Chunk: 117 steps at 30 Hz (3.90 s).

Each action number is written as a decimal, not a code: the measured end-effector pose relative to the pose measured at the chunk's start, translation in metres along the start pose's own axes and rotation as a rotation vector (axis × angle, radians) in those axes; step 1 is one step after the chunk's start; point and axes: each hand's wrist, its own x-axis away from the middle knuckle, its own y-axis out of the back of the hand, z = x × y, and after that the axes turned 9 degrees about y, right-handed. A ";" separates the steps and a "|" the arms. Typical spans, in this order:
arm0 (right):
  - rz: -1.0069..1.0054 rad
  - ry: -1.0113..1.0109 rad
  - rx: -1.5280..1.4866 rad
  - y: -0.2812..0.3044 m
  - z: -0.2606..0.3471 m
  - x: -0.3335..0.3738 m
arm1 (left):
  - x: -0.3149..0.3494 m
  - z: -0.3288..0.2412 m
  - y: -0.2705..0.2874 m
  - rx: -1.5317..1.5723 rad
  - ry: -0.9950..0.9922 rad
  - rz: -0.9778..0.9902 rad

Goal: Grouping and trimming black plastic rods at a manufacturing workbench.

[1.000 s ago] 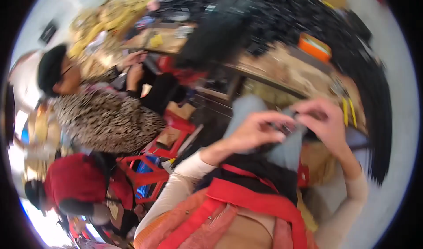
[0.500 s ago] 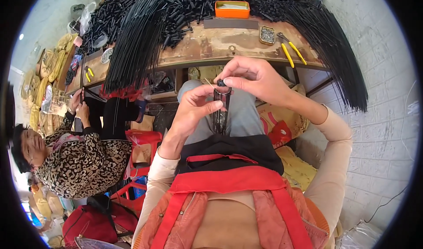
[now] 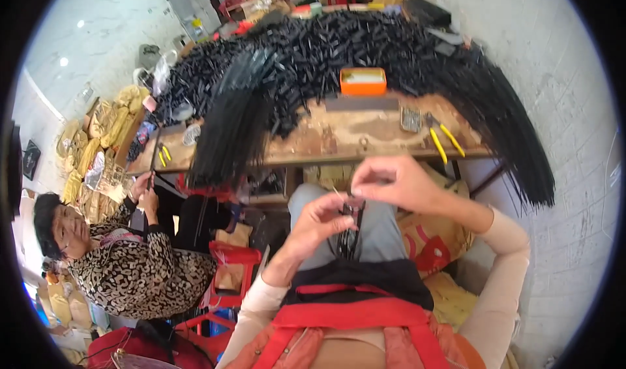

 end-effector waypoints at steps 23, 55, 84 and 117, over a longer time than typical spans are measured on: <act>0.091 0.215 0.296 0.010 -0.003 -0.010 | -0.005 -0.001 -0.004 -0.073 -0.101 -0.159; 0.032 0.355 0.042 0.005 -0.024 0.000 | -0.013 0.006 -0.005 0.291 -0.020 0.033; -0.263 0.033 -0.093 -0.100 -0.099 -0.026 | 0.009 -0.033 0.021 -0.291 -0.509 -0.676; -0.441 -0.032 -0.129 -0.110 -0.108 -0.022 | -0.005 -0.022 0.011 -0.301 -0.508 -0.622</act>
